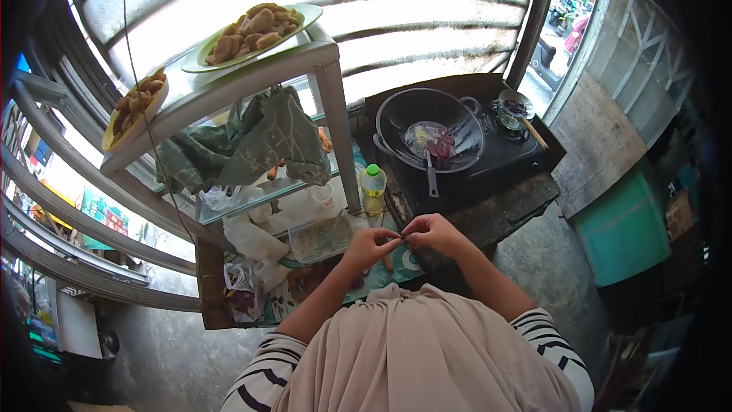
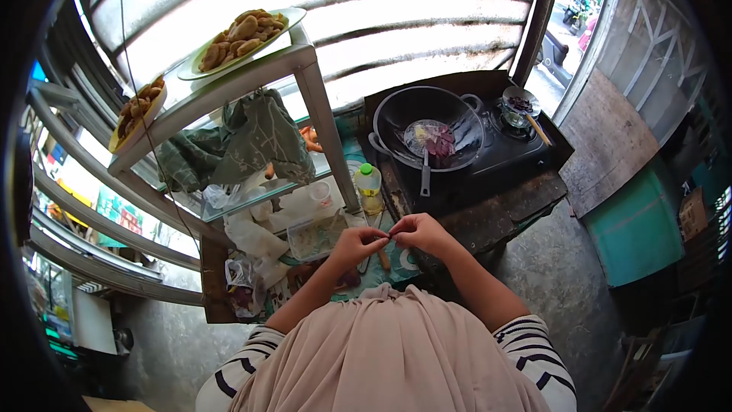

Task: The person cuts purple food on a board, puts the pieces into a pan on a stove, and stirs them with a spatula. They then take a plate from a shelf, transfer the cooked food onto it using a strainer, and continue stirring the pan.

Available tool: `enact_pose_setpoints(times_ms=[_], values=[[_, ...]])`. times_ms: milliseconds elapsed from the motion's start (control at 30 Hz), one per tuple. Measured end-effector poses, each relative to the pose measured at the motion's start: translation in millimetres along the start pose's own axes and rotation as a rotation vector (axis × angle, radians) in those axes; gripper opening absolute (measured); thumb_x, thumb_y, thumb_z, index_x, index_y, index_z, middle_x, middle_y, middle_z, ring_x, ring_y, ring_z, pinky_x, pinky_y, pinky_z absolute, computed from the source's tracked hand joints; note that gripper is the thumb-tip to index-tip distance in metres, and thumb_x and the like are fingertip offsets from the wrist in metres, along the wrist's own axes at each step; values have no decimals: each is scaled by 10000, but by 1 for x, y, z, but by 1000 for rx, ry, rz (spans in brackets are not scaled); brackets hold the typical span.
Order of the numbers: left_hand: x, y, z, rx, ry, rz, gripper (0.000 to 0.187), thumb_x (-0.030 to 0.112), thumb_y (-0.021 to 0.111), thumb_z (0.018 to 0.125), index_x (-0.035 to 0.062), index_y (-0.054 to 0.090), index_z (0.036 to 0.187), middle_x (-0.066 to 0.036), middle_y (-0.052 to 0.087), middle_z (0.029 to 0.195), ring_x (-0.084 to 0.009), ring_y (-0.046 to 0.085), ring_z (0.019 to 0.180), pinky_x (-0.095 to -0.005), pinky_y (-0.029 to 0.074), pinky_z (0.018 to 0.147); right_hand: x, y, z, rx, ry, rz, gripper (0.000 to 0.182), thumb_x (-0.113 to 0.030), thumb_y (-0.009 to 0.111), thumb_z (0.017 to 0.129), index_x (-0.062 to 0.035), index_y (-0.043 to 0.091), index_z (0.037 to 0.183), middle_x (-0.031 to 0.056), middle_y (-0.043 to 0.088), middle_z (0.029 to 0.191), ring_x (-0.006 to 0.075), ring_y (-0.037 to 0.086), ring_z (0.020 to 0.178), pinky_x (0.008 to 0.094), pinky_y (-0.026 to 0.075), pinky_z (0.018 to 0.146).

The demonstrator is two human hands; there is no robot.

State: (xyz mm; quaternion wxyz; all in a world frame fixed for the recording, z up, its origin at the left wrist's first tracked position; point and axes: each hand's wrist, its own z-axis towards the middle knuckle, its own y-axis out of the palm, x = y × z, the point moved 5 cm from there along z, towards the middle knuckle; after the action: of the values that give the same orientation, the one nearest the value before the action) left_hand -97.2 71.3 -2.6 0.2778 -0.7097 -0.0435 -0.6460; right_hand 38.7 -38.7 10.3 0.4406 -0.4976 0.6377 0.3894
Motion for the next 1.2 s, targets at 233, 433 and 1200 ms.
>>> enact_pose_setpoints(times_ms=[233, 433, 1200], values=[[-29, -24, -48, 23, -158, -133, 293, 236, 633, 842, 33, 635, 1053, -28, 637, 823, -67, 550, 752, -225, 437, 691, -70, -79, 39, 438, -285, 60, 317, -114, 614, 811, 12, 586, 1100, 85, 640, 934, 122, 632, 720, 237, 516, 609], [-69, -56, -108, 162, -276, -430, 297, 256, 630, 845, 64, 635, 1072, -17, 620, 781, -50, 537, 658, -216, 432, 553, -50, -118, 33, 912, -309, 95, 519, -237, 628, 807, -83, 469, 1276, 123, 584, 1053, 146, 619, 768, 262, 506, 588], [-103, -81, -141, 301, -372, -402, 271, 220, 580, 893, 67, 604, 1115, 51, 525, 748, -31, 422, 588, -183, 340, 521, -26, -109, 25, 89, 110, 1195, 246, -231, 420, 970, 13, 454, 964, -8, 421, 665, 0, 381, 408, 160, 280, 338]])
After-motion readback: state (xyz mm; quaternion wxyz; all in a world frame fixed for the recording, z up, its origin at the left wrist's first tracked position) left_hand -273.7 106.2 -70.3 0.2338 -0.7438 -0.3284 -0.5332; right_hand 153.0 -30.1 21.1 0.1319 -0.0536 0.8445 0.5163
